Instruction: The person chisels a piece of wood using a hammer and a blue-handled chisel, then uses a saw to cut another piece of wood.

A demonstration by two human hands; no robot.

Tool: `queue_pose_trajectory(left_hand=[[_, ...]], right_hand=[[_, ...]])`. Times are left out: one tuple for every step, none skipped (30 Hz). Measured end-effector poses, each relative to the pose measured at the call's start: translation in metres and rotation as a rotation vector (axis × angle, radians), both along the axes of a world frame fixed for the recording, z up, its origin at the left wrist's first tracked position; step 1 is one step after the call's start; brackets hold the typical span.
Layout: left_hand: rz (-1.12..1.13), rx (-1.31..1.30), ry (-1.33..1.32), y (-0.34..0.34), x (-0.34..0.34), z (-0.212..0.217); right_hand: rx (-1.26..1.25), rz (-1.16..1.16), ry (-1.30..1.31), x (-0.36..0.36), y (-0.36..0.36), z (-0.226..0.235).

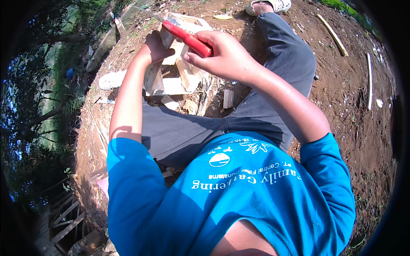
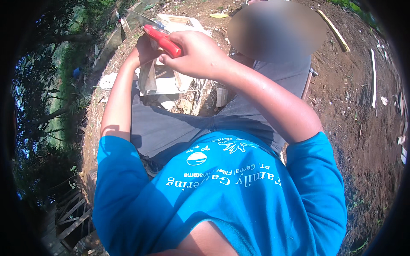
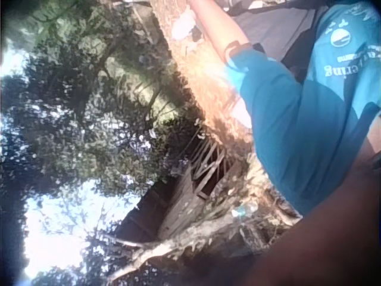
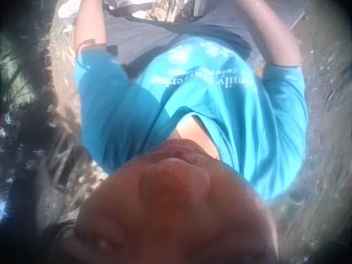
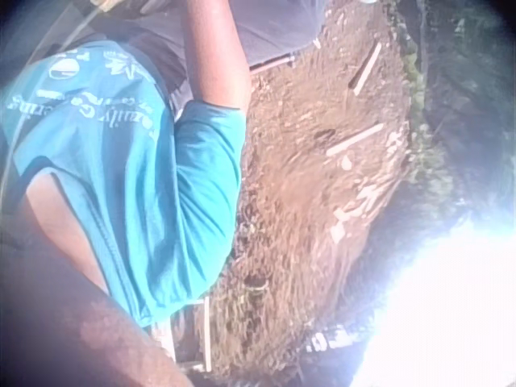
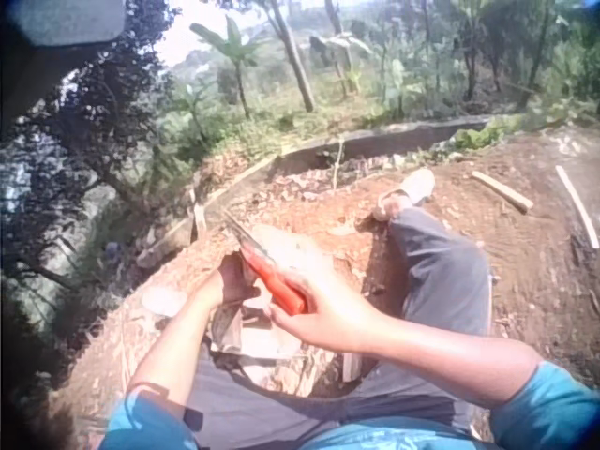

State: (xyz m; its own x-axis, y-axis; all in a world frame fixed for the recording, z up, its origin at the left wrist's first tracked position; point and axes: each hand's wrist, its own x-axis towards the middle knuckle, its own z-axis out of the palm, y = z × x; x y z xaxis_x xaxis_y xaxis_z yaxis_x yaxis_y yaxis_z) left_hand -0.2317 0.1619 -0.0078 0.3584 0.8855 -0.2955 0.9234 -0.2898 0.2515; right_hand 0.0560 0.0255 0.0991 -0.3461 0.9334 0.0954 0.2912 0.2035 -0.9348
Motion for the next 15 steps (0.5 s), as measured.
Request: queue_pose_trajectory(left_hand=[[0.006,0.109,0.096,-0.012,0.009,0.006],[0.042,0.122,0.05,-0.025,0.02,0.01],[0.069,0.132,-0.004,-0.034,0.033,0.009],[0.102,0.141,-0.059,-0.042,0.043,0.009],[0.145,0.138,-0.106,-0.055,0.048,0.005],[0.186,0.134,-0.154,-0.064,0.053,0.002],[0.224,0.13,-0.203,-0.069,0.057,-0.002],[0.197,0.074,-0.168,-0.066,0.065,0.001],[0.18,0.021,-0.129,-0.061,0.069,0.005],[0.126,-0.043,-0.166,-0.052,0.069,0.0],[0.1,-0.133,-0.153,-0.046,0.078,0.003],[0.068,-0.223,-0.14,-0.039,0.094,0.012],[0.035,-0.313,-0.126,-0.034,0.107,0.015],[0.01,-0.291,-0.136,-0.034,0.114,0.013],[-0.001,-0.244,-0.107,-0.036,0.121,0.006]], right_hand=[[0.138,-0.017,-0.008,0.01,-0.012,-0.022],[0.124,0.021,-0.013,0.02,-0.023,-0.035],[0.162,0.052,0.064,0.027,-0.031,-0.05],[0.084,0.02,0.097,0.032,-0.04,-0.059],[-0.009,-0.003,0.134,0.036,-0.048,-0.063],[0.017,-0.041,0.079,0.046,-0.05,-0.066],[0.043,-0.08,0.022,0.057,-0.05,-0.067],[-0.069,-0.134,0.126,0.066,-0.057,-0.077],[-0.142,-0.161,0.144,0.075,-0.062,-0.077],[-0.156,-0.163,0.12,0.083,-0.066,-0.078],[-0.169,-0.178,0.094,0.091,-0.071,-0.08],[-0.191,-0.198,0.09,0.096,-0.076,-0.081],[-0.213,-0.218,0.086,0.101,-0.081,-0.083],[-0.232,-0.236,0.086,0.105,-0.085,-0.085],[-0.181,-0.234,0.05,0.109,-0.087,-0.087]])
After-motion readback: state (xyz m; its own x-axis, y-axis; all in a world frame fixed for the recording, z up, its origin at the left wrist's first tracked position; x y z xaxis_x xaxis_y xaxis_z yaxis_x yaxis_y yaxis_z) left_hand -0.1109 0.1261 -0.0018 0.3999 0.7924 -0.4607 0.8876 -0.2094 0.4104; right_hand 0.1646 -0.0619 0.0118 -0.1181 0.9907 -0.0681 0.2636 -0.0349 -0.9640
